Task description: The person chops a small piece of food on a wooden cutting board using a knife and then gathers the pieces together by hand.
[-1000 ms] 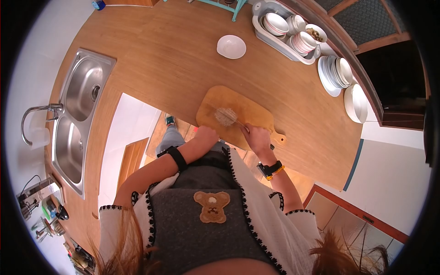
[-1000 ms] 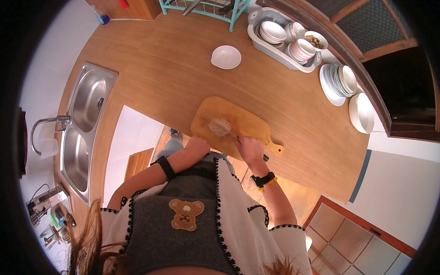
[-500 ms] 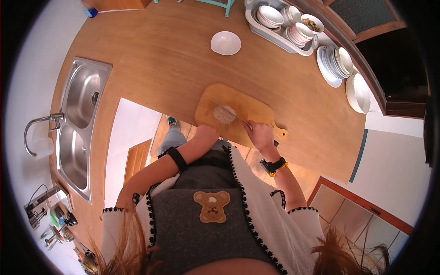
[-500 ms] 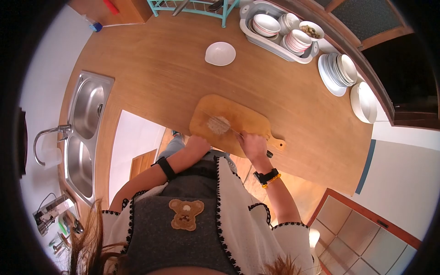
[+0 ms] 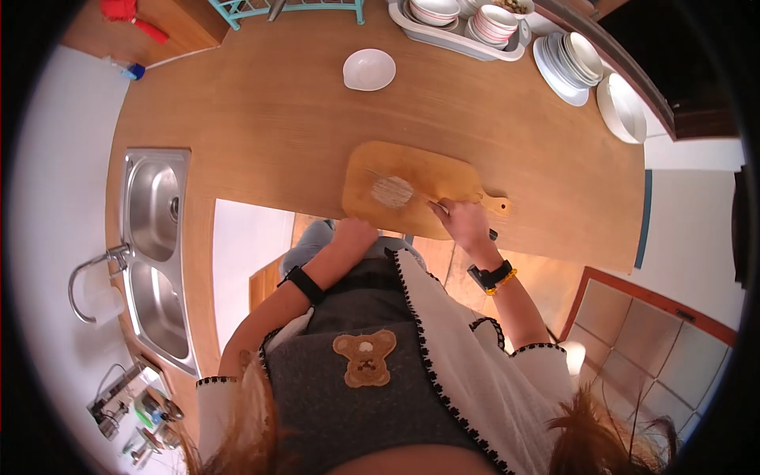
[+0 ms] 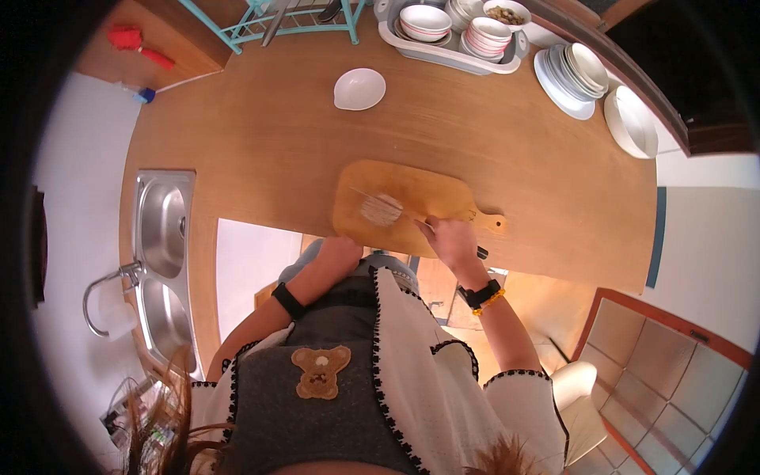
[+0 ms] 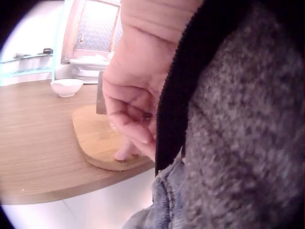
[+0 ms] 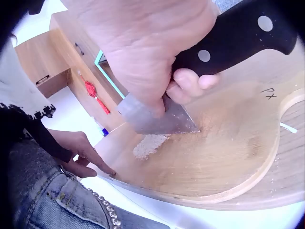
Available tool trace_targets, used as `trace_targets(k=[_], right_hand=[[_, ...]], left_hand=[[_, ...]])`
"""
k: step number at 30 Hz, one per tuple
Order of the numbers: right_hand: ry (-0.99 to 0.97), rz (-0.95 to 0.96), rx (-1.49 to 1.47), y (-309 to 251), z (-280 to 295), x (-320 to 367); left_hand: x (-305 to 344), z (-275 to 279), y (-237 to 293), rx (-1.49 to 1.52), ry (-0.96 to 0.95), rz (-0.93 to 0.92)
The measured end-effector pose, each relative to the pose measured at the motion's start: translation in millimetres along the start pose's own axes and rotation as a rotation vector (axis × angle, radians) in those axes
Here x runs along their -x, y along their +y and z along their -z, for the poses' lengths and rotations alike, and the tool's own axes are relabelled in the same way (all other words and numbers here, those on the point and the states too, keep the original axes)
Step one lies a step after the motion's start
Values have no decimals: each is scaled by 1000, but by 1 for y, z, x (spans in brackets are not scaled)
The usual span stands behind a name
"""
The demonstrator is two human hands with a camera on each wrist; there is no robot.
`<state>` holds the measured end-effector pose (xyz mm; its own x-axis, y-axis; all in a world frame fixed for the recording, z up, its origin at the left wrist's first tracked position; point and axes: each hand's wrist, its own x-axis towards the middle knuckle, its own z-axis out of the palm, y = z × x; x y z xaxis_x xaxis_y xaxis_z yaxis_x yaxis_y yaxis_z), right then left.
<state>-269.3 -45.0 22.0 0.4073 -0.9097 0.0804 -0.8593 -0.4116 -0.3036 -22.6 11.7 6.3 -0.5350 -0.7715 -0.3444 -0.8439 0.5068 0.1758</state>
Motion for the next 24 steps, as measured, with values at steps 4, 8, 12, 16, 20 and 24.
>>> trace_targets(k=[4, 8, 12, 16, 20, 24], right_hand=[[-92, -172, 5, -10, 3, 13], [20, -344, -85, -35, 12, 32], [51, -650, -271, -72, 17, 49], [220, -1073, -1055, -109, -4, 65], [463, -1387, -1490, -146, -24, 76], [575, -1517, -1540, -173, -50, 87]], left_hand=[[3, 3, -11, 96, 126, -21], [4, 10, -25, 175, 80, -87], [13, 24, -45, 279, 114, -168], [29, 20, -71, 393, 37, -179], [36, 21, -90, 421, 32, -262], [26, 20, -103, 497, -33, -259]])
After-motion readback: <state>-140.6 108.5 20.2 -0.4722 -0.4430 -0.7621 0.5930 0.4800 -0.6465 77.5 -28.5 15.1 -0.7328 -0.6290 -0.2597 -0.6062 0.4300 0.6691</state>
